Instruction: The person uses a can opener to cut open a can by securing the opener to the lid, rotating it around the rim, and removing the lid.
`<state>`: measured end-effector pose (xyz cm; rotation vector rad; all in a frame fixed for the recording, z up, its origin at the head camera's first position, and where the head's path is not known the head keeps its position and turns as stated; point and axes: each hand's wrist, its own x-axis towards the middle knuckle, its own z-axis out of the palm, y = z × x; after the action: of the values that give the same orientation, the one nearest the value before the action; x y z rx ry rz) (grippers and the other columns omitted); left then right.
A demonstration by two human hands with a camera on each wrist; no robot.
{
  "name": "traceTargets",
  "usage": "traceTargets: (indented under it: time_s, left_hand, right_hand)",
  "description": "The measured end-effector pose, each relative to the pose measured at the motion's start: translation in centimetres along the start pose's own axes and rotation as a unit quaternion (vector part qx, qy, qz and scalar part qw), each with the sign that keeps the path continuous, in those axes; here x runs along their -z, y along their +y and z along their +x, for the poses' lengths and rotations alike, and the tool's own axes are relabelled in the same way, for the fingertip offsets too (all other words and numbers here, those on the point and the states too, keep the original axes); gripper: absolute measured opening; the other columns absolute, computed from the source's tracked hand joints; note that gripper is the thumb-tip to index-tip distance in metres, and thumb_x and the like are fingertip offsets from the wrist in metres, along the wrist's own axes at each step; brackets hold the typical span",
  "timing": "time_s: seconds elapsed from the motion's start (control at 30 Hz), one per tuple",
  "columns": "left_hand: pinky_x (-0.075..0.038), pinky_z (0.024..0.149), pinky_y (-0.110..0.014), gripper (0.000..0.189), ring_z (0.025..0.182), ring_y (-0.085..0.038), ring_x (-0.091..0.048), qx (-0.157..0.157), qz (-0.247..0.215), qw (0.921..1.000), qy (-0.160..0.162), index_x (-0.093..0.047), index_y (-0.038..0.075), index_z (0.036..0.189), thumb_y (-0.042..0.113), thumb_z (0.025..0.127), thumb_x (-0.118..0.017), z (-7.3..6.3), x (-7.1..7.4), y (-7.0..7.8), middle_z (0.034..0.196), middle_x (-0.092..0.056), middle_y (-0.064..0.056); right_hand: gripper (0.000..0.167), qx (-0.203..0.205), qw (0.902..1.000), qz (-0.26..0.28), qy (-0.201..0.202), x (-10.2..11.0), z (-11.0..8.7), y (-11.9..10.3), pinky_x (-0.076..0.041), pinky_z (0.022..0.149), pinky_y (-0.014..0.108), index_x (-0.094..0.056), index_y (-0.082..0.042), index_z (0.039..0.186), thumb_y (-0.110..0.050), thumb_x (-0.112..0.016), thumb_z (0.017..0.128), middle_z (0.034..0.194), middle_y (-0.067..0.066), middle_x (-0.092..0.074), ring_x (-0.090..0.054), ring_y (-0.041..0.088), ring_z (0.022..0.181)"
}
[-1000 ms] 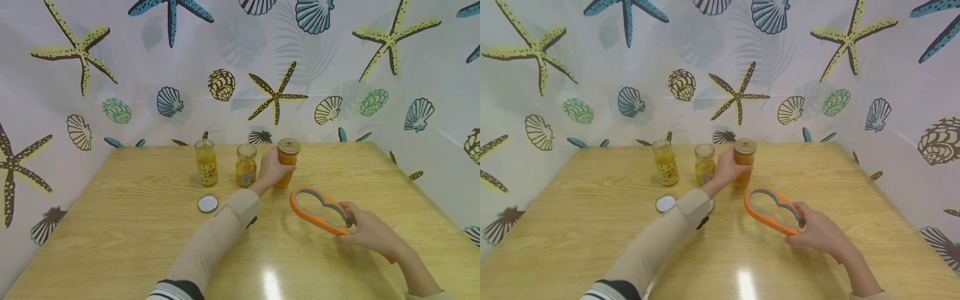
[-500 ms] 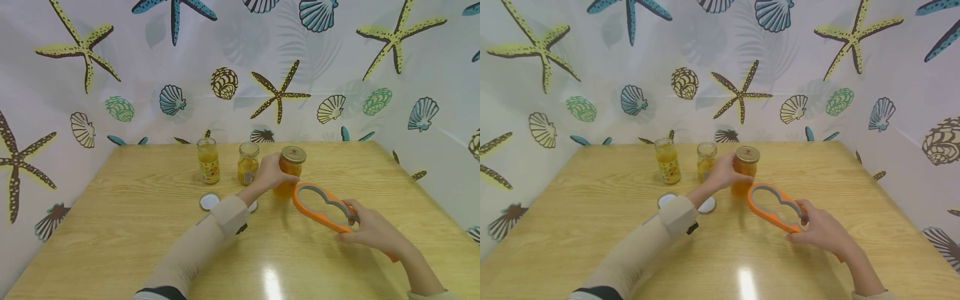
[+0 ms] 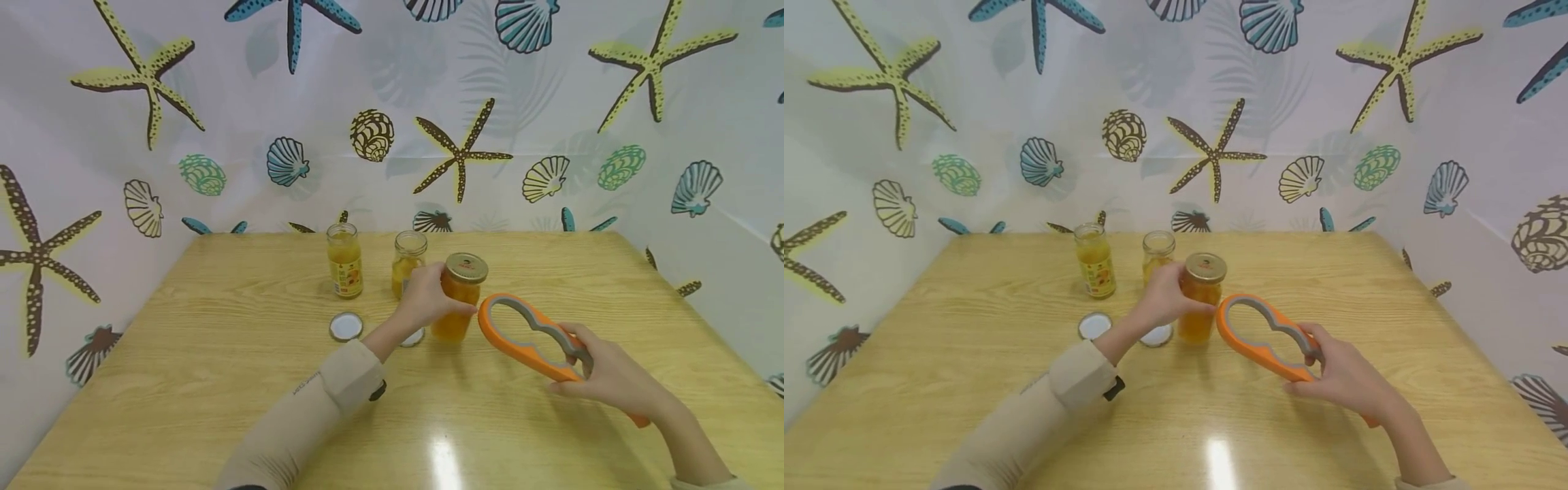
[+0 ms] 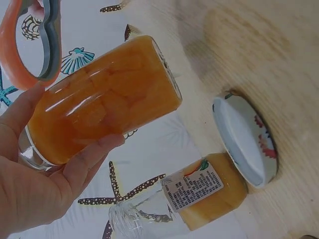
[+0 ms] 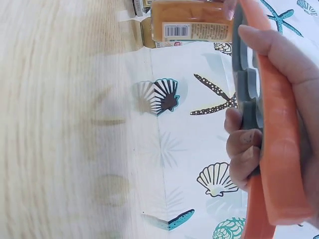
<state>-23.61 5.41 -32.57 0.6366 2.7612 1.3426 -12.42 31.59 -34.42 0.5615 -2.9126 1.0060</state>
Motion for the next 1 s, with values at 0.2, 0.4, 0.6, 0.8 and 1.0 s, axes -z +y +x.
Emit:
traceTargets:
  time_s: [0.2,0.4,0.6,0.8,1.0]
  left_hand:
    - [-0.046,0.071,-0.023,0.056,0.088,-0.015,-0.053,0.010,-0.013,0.9998,-0.007,-0.055,0.005,0.105,0.028,0.062,-0.082,-1.6,0.0,-0.4,0.098,-0.059,-0.001]
    - [-0.046,0.070,-0.022,0.057,0.086,-0.013,-0.054,0.002,-0.029,0.9995,-0.015,-0.056,0.004,0.104,0.028,0.060,-0.083,-2.7,0.0,-1.0,0.097,-0.059,-0.001]
    - [-0.047,0.073,-0.023,0.060,0.089,-0.014,-0.056,0.007,-0.040,0.9988,-0.026,-0.056,0.004,0.109,0.027,0.061,-0.083,-3.3,0.0,-1.2,0.100,-0.061,-0.002]
    - [-0.046,0.072,-0.022,0.059,0.088,-0.013,-0.057,0.001,-0.041,0.9988,-0.025,-0.056,0.006,0.109,0.025,0.061,-0.083,-3.6,-0.2,-1.2,0.099,-0.062,0.000]
    - [-0.046,0.069,-0.020,0.058,0.084,-0.011,-0.057,-0.002,-0.054,0.9983,-0.020,-0.057,0.005,0.107,0.023,0.059,-0.084,-3.9,-0.5,-1.1,0.096,-0.062,0.000]
  right_hand:
    - [0.087,0.018,0.9994,0.022,0.021,-0.2,0.1,0.0,-0.031,0.041,0.024,-0.023,-0.005,0.133,-0.021,-0.078,0.068,0.080,0.005,-0.048,-0.033,0.005,0.051]
    - [0.084,0.034,0.9986,0.023,0.033,-0.5,0.3,0.1,-0.029,0.041,0.024,-0.024,-0.009,0.133,-0.015,-0.078,0.068,0.082,0.005,-0.048,-0.033,0.007,0.050]
    - [0.083,0.032,0.9978,0.032,0.049,-0.5,0.6,-0.2,-0.029,0.041,0.025,-0.025,-0.013,0.133,-0.012,-0.077,0.069,0.081,0.004,-0.048,-0.034,0.008,0.050]
    - [0.081,0.025,0.9974,0.038,0.055,-0.3,1.1,-0.8,-0.029,0.041,0.026,-0.026,-0.015,0.133,-0.016,-0.077,0.070,0.080,0.004,-0.050,-0.034,0.009,0.049]
    - [0.081,0.027,0.9972,0.049,0.050,-0.3,1.7,-1.4,-0.030,0.041,0.026,-0.025,-0.015,0.134,-0.015,-0.076,0.071,0.082,0.005,-0.050,-0.034,0.010,0.049]
